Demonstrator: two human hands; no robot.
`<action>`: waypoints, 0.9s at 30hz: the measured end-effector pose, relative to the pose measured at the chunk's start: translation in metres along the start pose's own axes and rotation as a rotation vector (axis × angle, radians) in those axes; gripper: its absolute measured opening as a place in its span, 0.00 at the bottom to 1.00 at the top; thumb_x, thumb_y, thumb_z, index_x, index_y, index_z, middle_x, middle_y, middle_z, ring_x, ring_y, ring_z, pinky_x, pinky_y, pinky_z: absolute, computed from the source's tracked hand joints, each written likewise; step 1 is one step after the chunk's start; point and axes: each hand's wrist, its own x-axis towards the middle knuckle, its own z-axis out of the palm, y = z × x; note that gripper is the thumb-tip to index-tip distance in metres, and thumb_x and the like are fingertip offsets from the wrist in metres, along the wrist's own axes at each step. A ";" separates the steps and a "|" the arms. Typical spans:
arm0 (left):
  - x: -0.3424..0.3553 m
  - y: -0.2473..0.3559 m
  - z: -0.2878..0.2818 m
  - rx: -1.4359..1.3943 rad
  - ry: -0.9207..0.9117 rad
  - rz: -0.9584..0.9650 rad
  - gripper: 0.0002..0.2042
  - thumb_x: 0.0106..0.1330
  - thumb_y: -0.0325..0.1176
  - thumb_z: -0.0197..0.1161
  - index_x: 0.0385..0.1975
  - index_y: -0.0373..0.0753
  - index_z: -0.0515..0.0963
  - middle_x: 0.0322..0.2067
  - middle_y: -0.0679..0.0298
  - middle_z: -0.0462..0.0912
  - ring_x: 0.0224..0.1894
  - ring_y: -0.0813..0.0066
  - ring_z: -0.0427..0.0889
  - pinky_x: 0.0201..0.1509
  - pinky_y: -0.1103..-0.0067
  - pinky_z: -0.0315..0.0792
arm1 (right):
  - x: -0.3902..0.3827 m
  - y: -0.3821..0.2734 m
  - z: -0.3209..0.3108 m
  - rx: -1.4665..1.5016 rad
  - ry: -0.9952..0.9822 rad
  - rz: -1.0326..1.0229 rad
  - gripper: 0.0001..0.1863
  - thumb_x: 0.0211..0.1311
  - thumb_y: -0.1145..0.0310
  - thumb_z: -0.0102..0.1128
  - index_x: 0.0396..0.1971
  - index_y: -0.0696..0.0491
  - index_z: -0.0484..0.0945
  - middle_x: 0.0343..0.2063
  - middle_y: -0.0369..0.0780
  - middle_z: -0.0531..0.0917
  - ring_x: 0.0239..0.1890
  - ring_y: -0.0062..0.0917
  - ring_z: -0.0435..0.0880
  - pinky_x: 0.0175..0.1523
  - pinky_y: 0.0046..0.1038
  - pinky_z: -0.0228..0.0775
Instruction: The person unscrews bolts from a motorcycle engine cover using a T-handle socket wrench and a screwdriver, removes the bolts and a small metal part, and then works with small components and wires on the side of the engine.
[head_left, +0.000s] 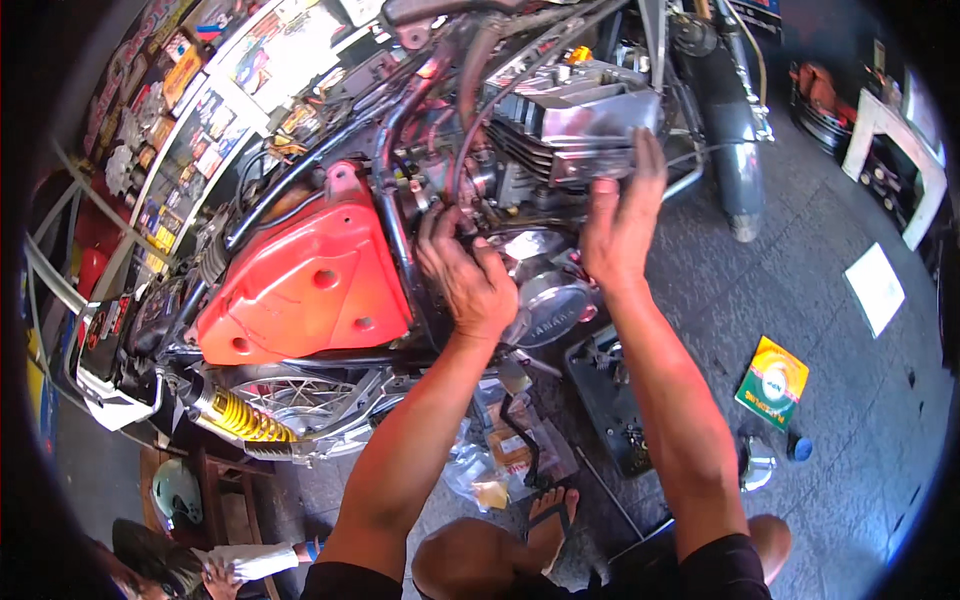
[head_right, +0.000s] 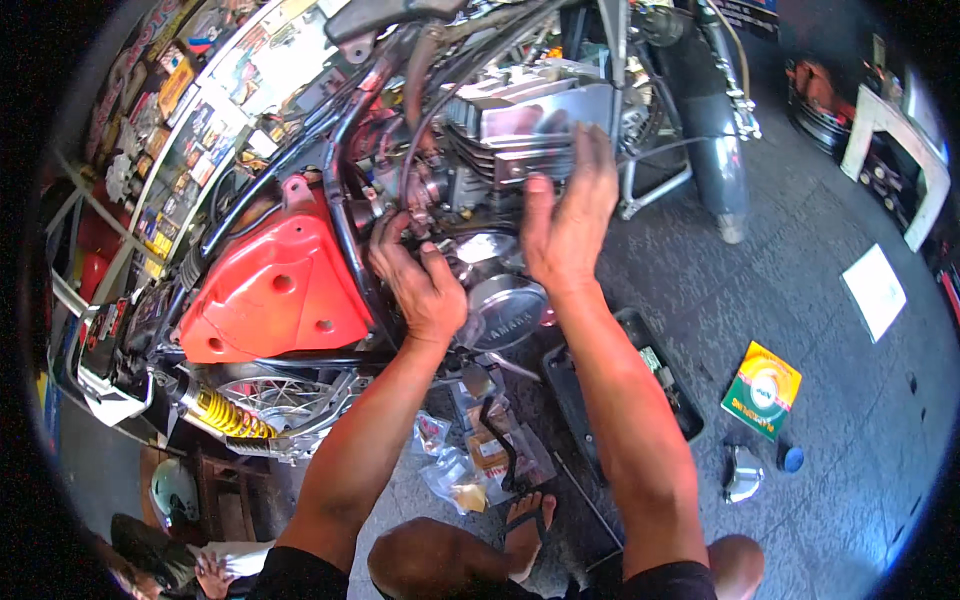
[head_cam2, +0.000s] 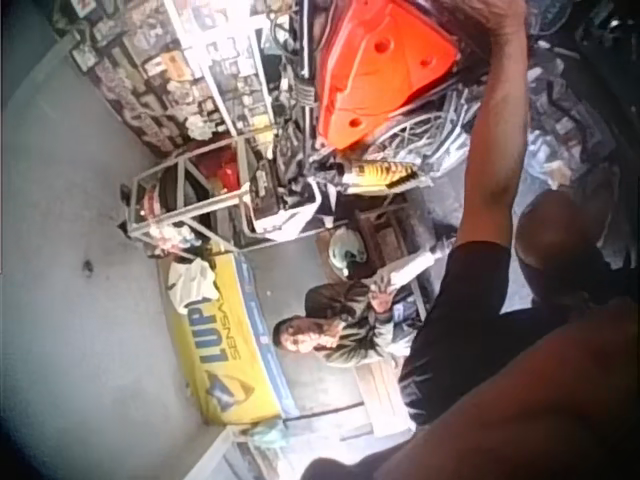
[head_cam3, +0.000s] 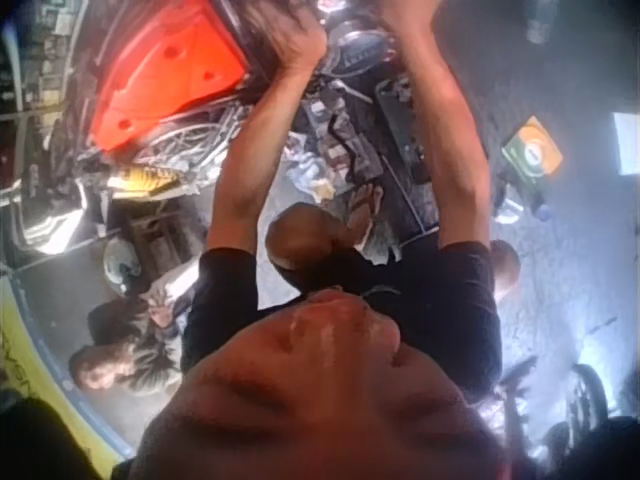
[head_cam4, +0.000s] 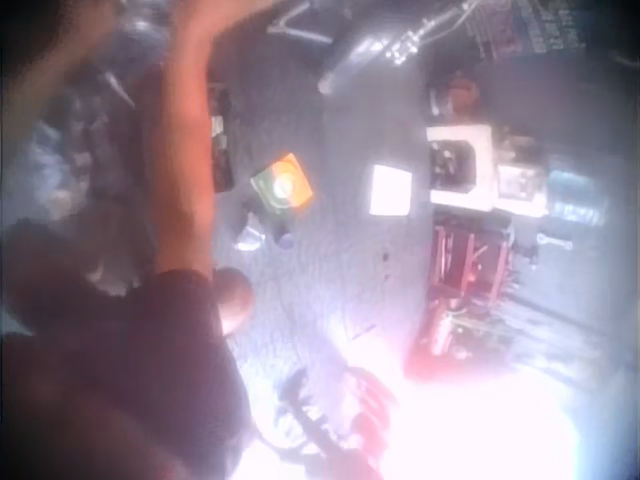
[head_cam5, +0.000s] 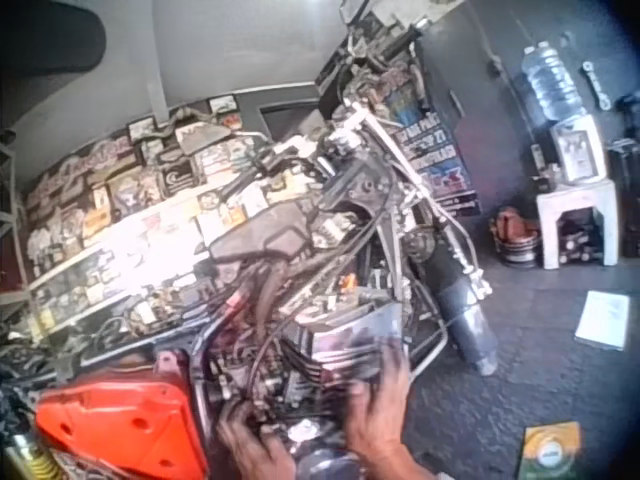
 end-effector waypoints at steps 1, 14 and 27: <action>0.002 -0.001 -0.002 0.013 0.000 -0.004 0.20 0.65 0.34 0.50 0.54 0.29 0.67 0.54 0.44 0.68 0.60 0.46 0.65 0.66 0.56 0.53 | -0.006 -0.002 -0.017 0.028 0.041 0.074 0.29 0.73 0.58 0.45 0.65 0.63 0.60 0.62 0.57 0.65 0.65 0.52 0.63 0.70 0.45 0.50; -0.004 0.005 0.005 0.141 -0.038 0.121 0.22 0.66 0.40 0.52 0.52 0.27 0.70 0.49 0.44 0.73 0.55 0.45 0.68 0.61 0.58 0.59 | -0.252 -0.069 -0.114 0.270 0.199 1.196 0.14 0.69 0.69 0.52 0.49 0.62 0.74 0.42 0.45 0.81 0.44 0.28 0.78 0.53 0.31 0.70; -0.020 0.039 -0.019 0.227 -0.162 0.427 0.20 0.65 0.36 0.58 0.52 0.30 0.70 0.51 0.43 0.71 0.55 0.45 0.68 0.58 0.56 0.60 | -0.266 -0.108 -0.115 0.194 -0.341 1.060 0.12 0.61 0.70 0.57 0.43 0.58 0.77 0.38 0.54 0.83 0.42 0.51 0.83 0.49 0.45 0.74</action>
